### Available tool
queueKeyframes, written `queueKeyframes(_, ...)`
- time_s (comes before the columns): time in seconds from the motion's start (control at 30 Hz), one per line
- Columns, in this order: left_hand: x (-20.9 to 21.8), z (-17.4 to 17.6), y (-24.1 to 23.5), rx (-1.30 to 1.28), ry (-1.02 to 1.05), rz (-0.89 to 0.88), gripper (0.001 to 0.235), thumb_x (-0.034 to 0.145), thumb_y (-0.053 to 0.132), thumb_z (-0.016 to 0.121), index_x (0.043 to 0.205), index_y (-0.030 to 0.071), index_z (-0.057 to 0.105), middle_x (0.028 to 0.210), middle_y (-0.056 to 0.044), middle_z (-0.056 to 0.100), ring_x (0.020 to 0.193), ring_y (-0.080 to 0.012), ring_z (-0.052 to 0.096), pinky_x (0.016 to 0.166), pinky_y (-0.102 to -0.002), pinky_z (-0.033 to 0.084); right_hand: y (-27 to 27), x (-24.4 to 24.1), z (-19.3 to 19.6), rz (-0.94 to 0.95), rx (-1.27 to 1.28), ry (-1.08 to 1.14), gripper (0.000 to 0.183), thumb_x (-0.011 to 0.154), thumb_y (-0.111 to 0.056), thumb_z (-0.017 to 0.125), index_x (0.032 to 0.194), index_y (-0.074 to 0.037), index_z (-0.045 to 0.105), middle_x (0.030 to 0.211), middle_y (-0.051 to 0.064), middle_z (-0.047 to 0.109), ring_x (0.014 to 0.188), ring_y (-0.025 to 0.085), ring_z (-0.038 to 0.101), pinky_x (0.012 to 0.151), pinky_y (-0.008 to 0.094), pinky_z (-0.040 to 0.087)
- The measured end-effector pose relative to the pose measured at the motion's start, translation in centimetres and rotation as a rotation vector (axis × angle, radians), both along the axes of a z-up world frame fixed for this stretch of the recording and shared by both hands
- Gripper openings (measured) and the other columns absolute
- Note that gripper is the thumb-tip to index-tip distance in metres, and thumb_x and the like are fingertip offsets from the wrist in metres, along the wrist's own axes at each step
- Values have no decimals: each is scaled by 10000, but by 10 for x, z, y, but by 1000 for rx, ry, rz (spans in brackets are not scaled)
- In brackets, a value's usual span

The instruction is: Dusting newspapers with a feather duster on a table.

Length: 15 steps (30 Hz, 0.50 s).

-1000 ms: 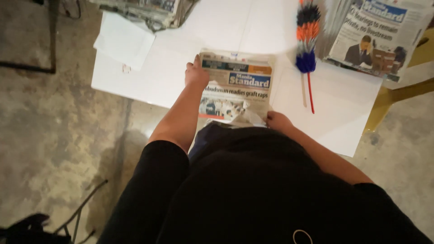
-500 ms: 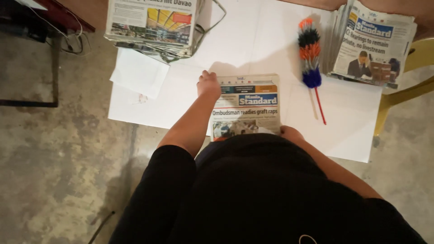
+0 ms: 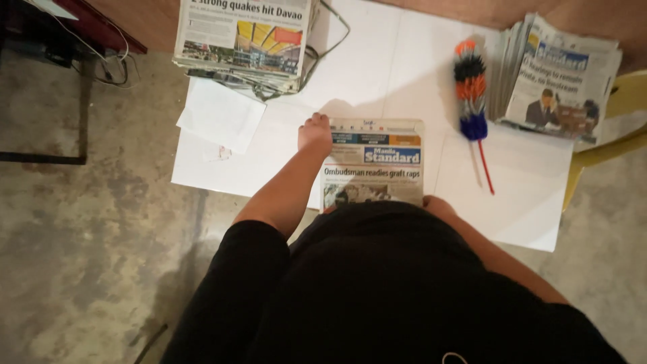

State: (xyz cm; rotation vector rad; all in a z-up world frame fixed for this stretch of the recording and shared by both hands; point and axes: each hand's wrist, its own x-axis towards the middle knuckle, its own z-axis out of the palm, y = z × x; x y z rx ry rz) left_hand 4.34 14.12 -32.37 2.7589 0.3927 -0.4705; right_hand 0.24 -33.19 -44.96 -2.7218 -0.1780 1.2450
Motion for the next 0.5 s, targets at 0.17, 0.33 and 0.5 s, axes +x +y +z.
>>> queueKeyframes(0.17, -12, 17, -11, -82, -80, 40, 317, 928, 137, 595, 1245, 123, 596, 1297, -111, 601, 1203, -311, 607, 983, -457, 511, 14, -2, 68, 0, 7, 0, 409, 852, -416, 661, 1065, -81, 756, 1068, 225, 762, 1075, 393, 709, 928, 486, 552)
queueKeyframes(0.33, -14, -1, -4, -379, -63, 325, 302, 913, 193, 617, 1212, 159, 632, 1225, -138, 692, 1125, -351, 659, 942, -477, 528, 35, 16, 89, -9, 48, -16, 418, 855, -419, 667, 1075, -74, 750, 1050, 223, 762, 1058, 392, 714, 913, 482, 554)
queueKeyframes(0.5, -32, -25, -6, -544, 95, 351, 378, 865, 295, 682, 1208, 137, 677, 1129, -167, 736, 1064, -363, 698, 934, -476, 539, 38, 2, 92, -44, 68, 10, 427, 858, -422, 674, 1086, -66, 743, 1032, 221, 762, 1042, 390, 719, 899, 478, 555)
